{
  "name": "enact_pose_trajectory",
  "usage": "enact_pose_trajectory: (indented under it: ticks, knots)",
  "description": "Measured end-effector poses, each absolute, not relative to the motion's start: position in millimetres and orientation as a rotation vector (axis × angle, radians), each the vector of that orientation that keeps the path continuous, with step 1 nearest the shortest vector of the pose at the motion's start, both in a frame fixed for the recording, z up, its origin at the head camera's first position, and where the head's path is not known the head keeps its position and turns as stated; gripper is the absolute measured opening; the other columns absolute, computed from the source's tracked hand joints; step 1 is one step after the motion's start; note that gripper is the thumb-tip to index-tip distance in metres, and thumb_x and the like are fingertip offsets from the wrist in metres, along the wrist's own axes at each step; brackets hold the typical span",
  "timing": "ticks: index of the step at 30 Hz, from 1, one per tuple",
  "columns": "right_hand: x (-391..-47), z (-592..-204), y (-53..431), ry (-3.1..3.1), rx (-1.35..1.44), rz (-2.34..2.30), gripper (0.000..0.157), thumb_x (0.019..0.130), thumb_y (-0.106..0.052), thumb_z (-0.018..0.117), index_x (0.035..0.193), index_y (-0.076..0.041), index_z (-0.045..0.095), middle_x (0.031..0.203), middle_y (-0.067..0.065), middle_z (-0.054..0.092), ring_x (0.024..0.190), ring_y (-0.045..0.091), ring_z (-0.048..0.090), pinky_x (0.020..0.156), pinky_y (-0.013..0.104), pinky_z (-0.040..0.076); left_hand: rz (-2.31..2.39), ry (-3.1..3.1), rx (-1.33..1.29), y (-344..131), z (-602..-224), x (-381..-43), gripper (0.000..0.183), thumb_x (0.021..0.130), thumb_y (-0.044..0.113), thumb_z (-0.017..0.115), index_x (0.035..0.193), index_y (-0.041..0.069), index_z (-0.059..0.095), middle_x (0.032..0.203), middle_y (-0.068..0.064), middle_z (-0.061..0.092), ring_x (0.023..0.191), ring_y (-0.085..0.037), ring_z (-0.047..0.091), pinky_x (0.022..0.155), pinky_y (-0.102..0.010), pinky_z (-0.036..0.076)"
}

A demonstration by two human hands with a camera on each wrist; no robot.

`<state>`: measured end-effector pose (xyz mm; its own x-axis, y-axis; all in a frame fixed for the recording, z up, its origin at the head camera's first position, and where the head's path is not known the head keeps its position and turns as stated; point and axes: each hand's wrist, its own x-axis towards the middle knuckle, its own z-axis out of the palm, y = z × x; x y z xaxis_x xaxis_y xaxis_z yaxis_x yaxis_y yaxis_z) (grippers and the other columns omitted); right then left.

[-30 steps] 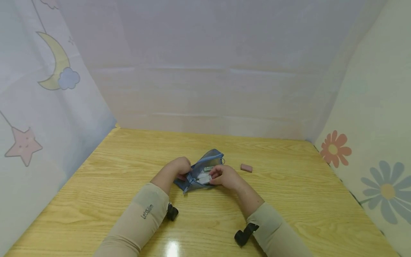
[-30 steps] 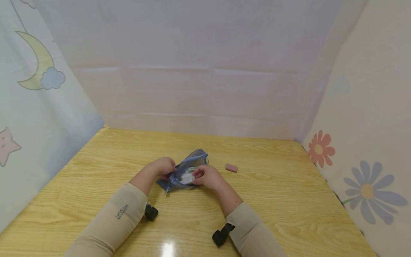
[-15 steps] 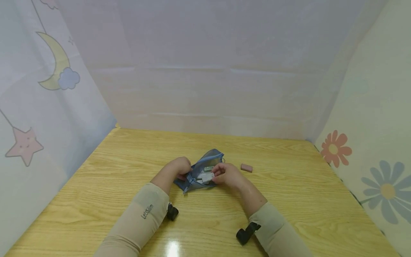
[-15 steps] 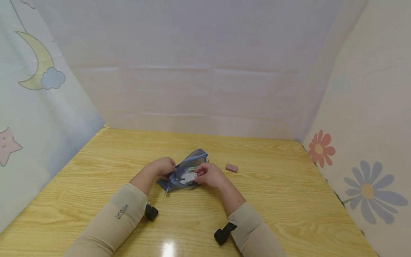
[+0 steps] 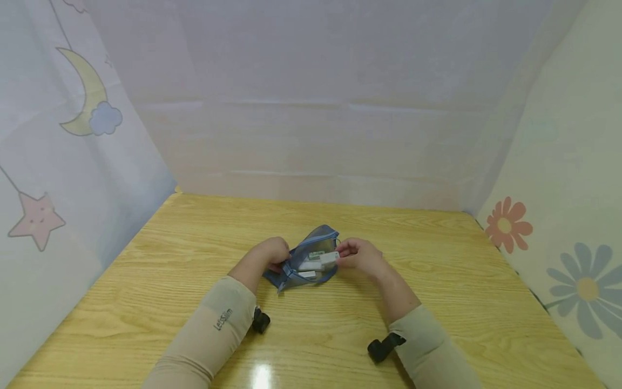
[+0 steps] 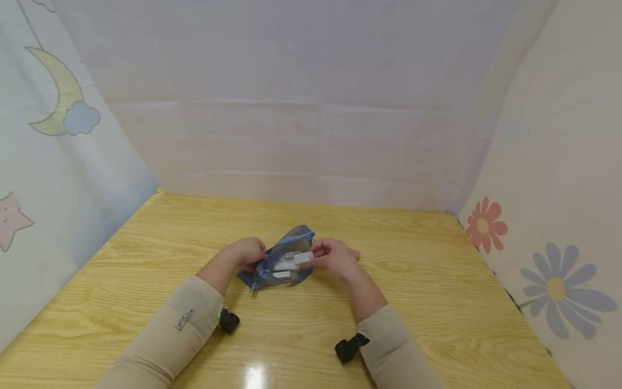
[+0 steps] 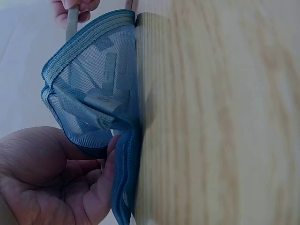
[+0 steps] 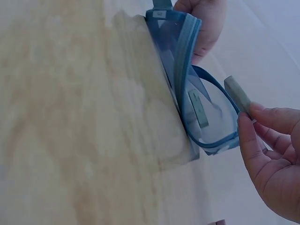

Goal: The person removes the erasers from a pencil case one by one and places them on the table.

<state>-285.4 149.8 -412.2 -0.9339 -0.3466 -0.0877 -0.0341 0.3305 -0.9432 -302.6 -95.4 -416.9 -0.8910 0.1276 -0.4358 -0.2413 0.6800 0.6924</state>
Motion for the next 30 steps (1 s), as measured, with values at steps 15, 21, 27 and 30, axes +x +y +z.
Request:
enact_pose_trajectory:
  ticks: [15,21,27,30]
  knots:
    - [-294,-400,190,2.328,-0.331,-1.737,0.031,0.082,-0.001,0.065,0.108,0.007,0.052,0.089,0.008,0.055,0.081,0.017,0.057,0.080,0.034,0.052,1.099,2.436,-0.099,-95,-420,-305,0.027,0.092,0.002,0.047,0.117,-0.003,0.057,0.087,-0.010,0.053,0.074,-0.020,0.057,0.062,-0.029,0.055]
    - [-297,-398,209,2.275,-0.275,-1.831,0.031,0.085,0.000,0.061,0.111,0.008,0.048,0.093,0.010,0.053,0.091,0.031,0.061,0.088,0.046,0.048,1.085,2.456,-0.100,-94,-419,-304,0.031,0.093,0.002,0.046,0.123,-0.002,0.054,0.089,-0.008,0.053,0.071,-0.019,0.056,0.062,-0.030,0.055]
    - [-300,-402,227,2.289,-0.221,-1.867,0.034,0.085,-0.004,0.062,0.113,0.007,0.047,0.097,0.007,0.055,0.095,0.026,0.061,0.086,0.031,0.050,1.095,2.437,-0.123,-94,-419,-306,0.030,0.092,0.001,0.046,0.120,-0.001,0.056,0.093,-0.010,0.055,0.074,-0.021,0.058,0.064,-0.033,0.056]
    - [-303,-404,234,2.344,-0.188,-1.847,0.033,0.086,-0.006,0.062,0.114,0.007,0.048,0.094,0.003,0.056,0.088,0.012,0.058,0.081,0.023,0.050,1.095,2.417,-0.111,-95,-423,-310,0.028,0.091,-0.001,0.046,0.116,-0.001,0.058,0.090,-0.011,0.055,0.072,-0.021,0.058,0.061,-0.032,0.055]
